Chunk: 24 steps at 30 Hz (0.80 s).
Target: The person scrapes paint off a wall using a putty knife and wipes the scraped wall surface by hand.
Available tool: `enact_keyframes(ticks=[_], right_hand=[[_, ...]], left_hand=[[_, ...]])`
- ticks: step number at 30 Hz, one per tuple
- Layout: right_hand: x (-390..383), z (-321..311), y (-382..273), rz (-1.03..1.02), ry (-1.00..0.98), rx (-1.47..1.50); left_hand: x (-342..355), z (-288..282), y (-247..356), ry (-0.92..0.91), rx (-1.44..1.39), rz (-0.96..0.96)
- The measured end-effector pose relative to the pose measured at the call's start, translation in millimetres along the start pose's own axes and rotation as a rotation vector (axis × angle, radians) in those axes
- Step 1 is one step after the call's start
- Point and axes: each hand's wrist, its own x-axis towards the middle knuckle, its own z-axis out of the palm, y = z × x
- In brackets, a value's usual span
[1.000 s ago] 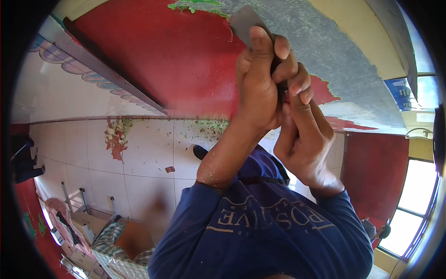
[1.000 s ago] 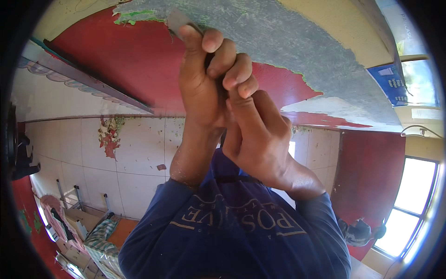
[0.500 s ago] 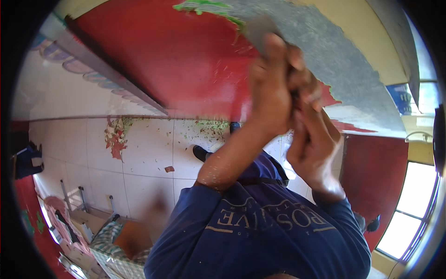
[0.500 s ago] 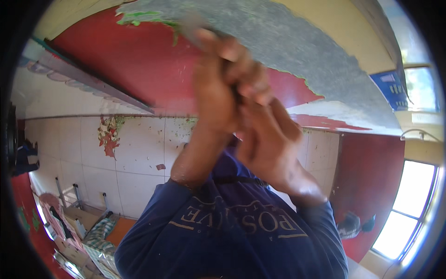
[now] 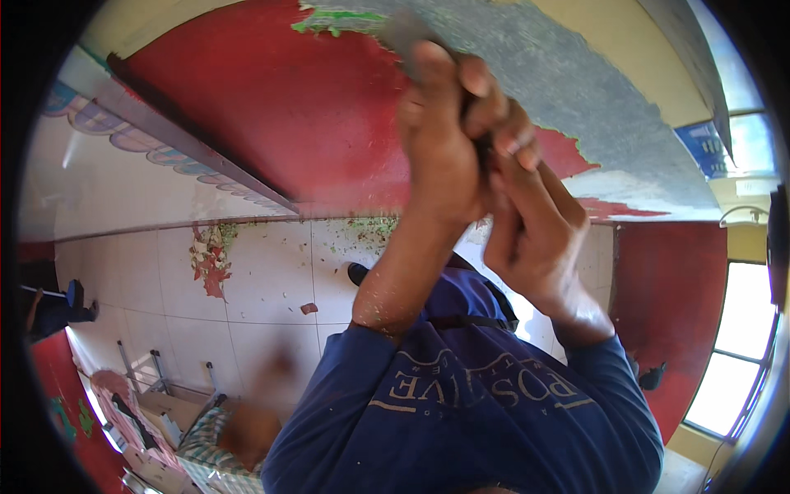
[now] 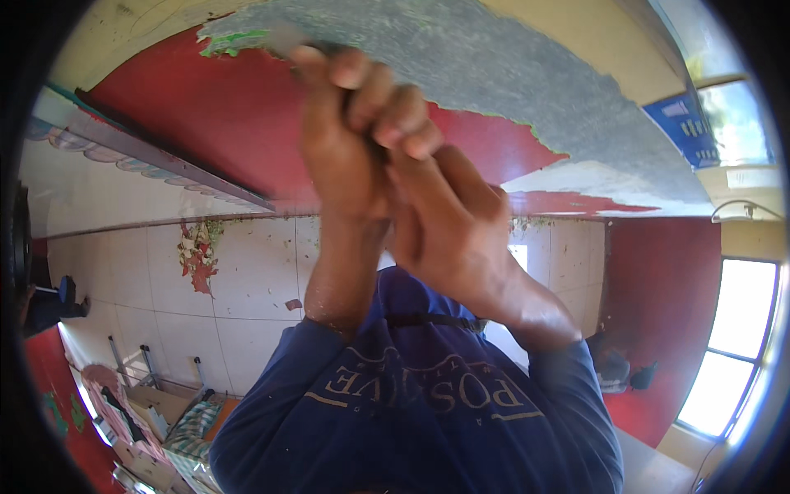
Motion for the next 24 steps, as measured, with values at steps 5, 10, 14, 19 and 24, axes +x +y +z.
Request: enact_keyframes(ticks=[5,10,14,19,24], right_hand=[[-21.3,-2.3,9.6,-0.034,0.053,0.004],[1.1,5.7,-6.1,-0.084,-0.005,0.038],[-7.8,0.7,1.6,-0.044,0.029,0.031],[5.8,7.2,-5.1,-0.124,-0.066,0.065],[25.1,10.5,-26.7,-0.082,-0.030,0.052]], left_hand=[[-6.2,1.8,-9.7,0.116,-0.017,-0.052],[-6.5,-1.2,4.7,0.038,-0.081,-0.026],[-6.2,-2.6,1.9,0.008,0.033,-0.042],[-7.8,0.4,15.8,-0.002,0.077,-0.003],[3.2,20.5,41.1,0.074,-0.196,0.067]])
